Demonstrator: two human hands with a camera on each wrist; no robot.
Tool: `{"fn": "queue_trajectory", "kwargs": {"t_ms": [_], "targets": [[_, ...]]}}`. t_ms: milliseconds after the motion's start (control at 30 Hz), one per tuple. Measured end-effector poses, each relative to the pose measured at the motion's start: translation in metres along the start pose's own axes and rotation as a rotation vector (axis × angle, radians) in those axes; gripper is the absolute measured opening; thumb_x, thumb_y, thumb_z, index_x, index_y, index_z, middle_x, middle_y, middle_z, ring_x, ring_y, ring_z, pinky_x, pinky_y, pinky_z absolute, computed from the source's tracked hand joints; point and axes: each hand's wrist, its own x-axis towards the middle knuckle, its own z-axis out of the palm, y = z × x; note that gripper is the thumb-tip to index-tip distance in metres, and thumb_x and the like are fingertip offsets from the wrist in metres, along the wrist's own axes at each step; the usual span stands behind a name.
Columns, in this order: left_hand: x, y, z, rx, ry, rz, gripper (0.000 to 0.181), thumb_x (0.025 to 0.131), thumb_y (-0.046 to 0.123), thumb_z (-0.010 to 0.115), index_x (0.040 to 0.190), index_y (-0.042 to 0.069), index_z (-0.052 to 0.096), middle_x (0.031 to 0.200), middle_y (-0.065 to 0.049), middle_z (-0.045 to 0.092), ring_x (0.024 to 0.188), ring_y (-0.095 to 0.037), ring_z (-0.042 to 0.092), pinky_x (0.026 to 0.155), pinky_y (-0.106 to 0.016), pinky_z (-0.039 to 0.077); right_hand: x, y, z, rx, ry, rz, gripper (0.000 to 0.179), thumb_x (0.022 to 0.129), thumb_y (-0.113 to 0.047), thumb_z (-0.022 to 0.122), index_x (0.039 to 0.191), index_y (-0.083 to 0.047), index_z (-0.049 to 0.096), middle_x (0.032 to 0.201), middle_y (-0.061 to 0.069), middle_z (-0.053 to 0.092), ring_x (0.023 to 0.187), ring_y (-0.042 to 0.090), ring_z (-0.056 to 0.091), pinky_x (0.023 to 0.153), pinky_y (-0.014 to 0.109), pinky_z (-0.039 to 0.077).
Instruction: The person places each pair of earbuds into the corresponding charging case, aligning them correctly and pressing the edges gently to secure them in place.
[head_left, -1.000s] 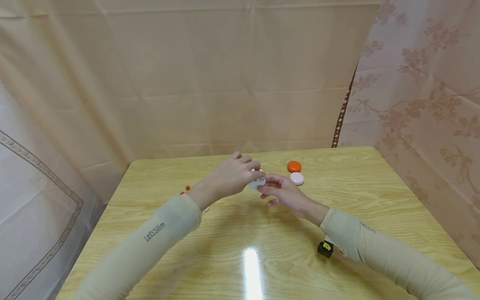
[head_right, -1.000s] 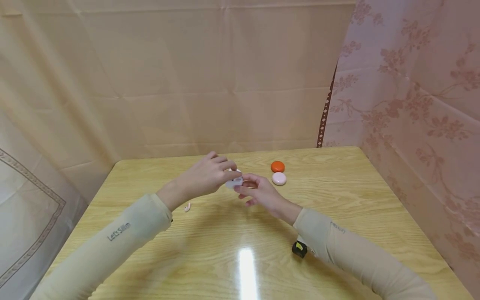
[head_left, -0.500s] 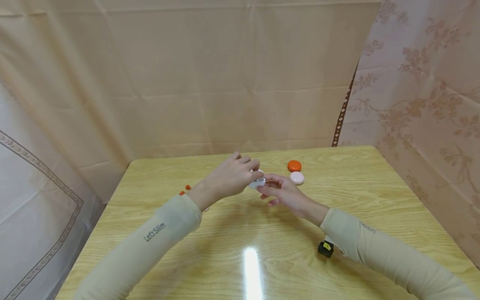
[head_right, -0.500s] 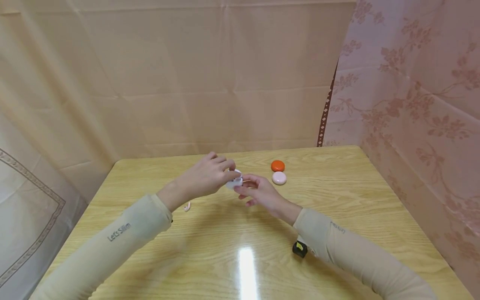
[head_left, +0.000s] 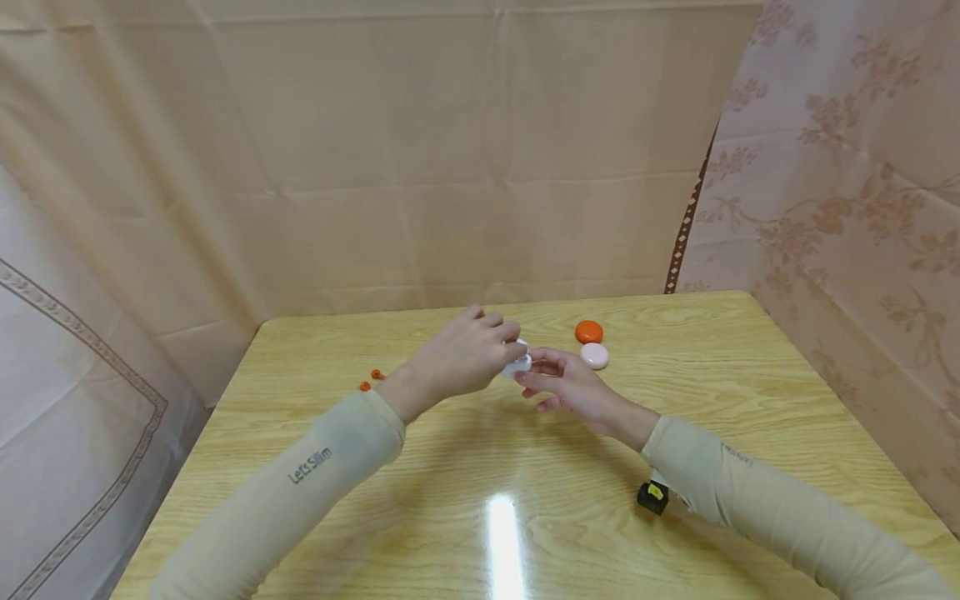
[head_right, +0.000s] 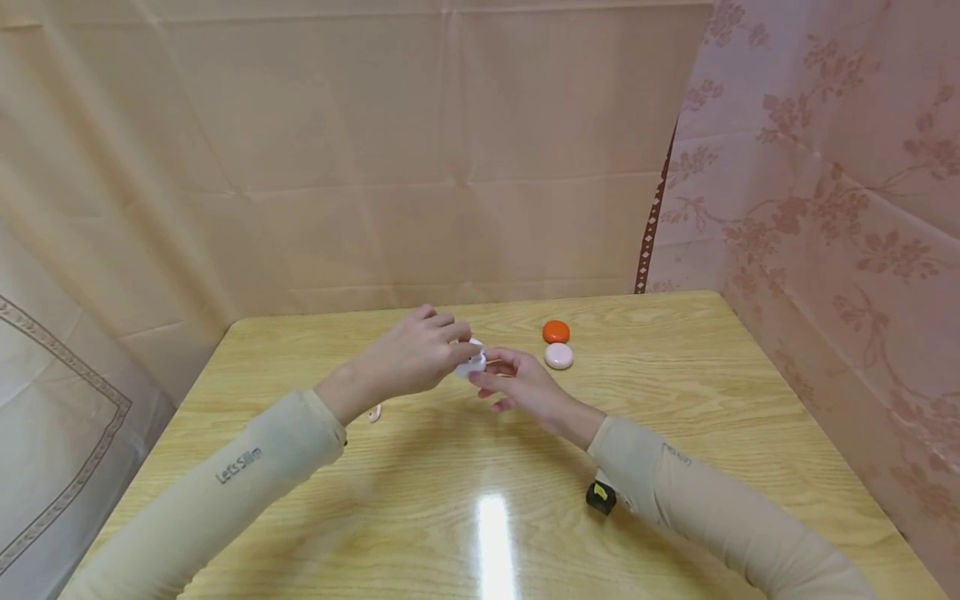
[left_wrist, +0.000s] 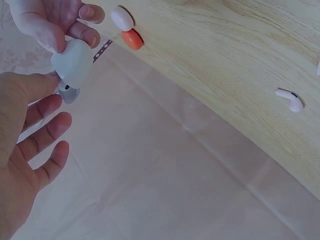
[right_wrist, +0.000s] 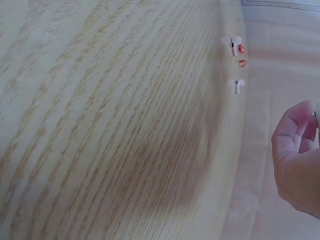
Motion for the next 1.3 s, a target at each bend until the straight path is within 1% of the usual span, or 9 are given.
{"fn": "queue_trajectory", "kwargs": {"t_ms": [200, 267, 567, 700, 800, 1000, 1200, 1300], "targets": [[0.0003, 0.0016, -0.0011, -0.028, -0.043, 0.0, 0.021, 0.089, 0.012, 0.079, 0.107, 0.02, 0.077, 0.103, 0.002, 0.069, 0.089, -0.019, 0.066, 0.077, -0.033, 0.051, 0.0005, 0.0014, -0.001, -0.01, 0.003, 0.01, 0.04, 0.097, -0.022, 0.071, 0.131, -0.004, 0.059, 0.125, 0.012, 0.064, 0.1, 0.026, 0.064, 0.073, 0.03, 0.057], [0.0002, 0.0018, -0.0009, -0.036, -0.048, 0.001, 0.022, 0.089, 0.011, 0.079, 0.108, 0.02, 0.076, 0.103, 0.002, 0.069, 0.09, -0.018, 0.065, 0.077, -0.033, 0.051, 0.0007, 0.0019, -0.0012, -0.01, 0.002, 0.009, 0.041, 0.097, -0.022, 0.071, 0.131, -0.004, 0.058, 0.127, 0.014, 0.064, 0.099, 0.025, 0.064, 0.073, 0.03, 0.057], [-0.0011, 0.0012, 0.0036, -0.042, -0.037, -0.005, 0.02, 0.089, 0.009, 0.079, 0.107, 0.018, 0.076, 0.103, 0.001, 0.068, 0.089, -0.019, 0.066, 0.074, -0.031, 0.05, 0.0012, 0.0036, -0.0015, -0.004, -0.011, -0.005, 0.041, 0.098, -0.023, 0.07, 0.132, -0.004, 0.058, 0.125, 0.011, 0.065, 0.099, 0.025, 0.064, 0.072, 0.03, 0.057], [-0.0015, 0.0015, 0.0038, -0.054, -0.04, -0.01, 0.02, 0.089, 0.008, 0.078, 0.107, 0.017, 0.076, 0.103, 0.001, 0.068, 0.088, -0.019, 0.065, 0.075, -0.031, 0.05, 0.0006, 0.0035, -0.0018, 0.004, -0.019, -0.006, 0.041, 0.099, -0.023, 0.069, 0.134, -0.003, 0.057, 0.131, 0.02, 0.061, 0.099, 0.024, 0.064, 0.073, 0.03, 0.057], [-0.0017, 0.002, 0.0041, -0.064, -0.035, -0.009, 0.02, 0.089, 0.007, 0.077, 0.106, 0.017, 0.076, 0.102, 0.001, 0.067, 0.087, -0.019, 0.064, 0.074, -0.03, 0.05, 0.0002, 0.0035, -0.0019, 0.007, -0.024, -0.004, 0.042, 0.1, -0.022, 0.068, 0.135, -0.002, 0.056, 0.133, 0.022, 0.059, 0.098, 0.024, 0.064, 0.073, 0.029, 0.057], [-0.0025, 0.0025, 0.0048, -0.067, -0.033, -0.01, 0.021, 0.09, 0.005, 0.075, 0.106, 0.019, 0.075, 0.1, 0.003, 0.067, 0.086, -0.017, 0.064, 0.075, -0.031, 0.05, -0.0002, 0.0037, -0.0026, 0.018, -0.031, -0.005, 0.042, 0.101, -0.02, 0.065, 0.137, 0.0, 0.054, 0.131, 0.017, 0.062, 0.098, 0.023, 0.063, 0.073, 0.028, 0.056], [-0.0035, 0.0026, 0.0058, -0.082, -0.016, -0.019, 0.025, 0.089, 0.006, 0.077, 0.11, 0.019, 0.074, 0.102, 0.003, 0.069, 0.089, -0.018, 0.065, 0.085, -0.037, 0.05, -0.0004, 0.0033, -0.0028, 0.022, -0.032, -0.004, 0.042, 0.102, -0.019, 0.064, 0.137, 0.0, 0.053, 0.131, 0.015, 0.064, 0.097, 0.022, 0.063, 0.072, 0.028, 0.057], [-0.0039, 0.0029, 0.0057, -0.088, -0.008, -0.025, 0.026, 0.089, 0.005, 0.077, 0.111, 0.019, 0.074, 0.104, 0.003, 0.069, 0.09, -0.018, 0.065, 0.086, -0.038, 0.05, -0.0007, 0.0027, -0.0024, 0.025, -0.03, -0.004, 0.042, 0.102, -0.019, 0.064, 0.138, 0.0, 0.053, 0.13, 0.013, 0.065, 0.097, 0.022, 0.063, 0.072, 0.028, 0.057]]}}
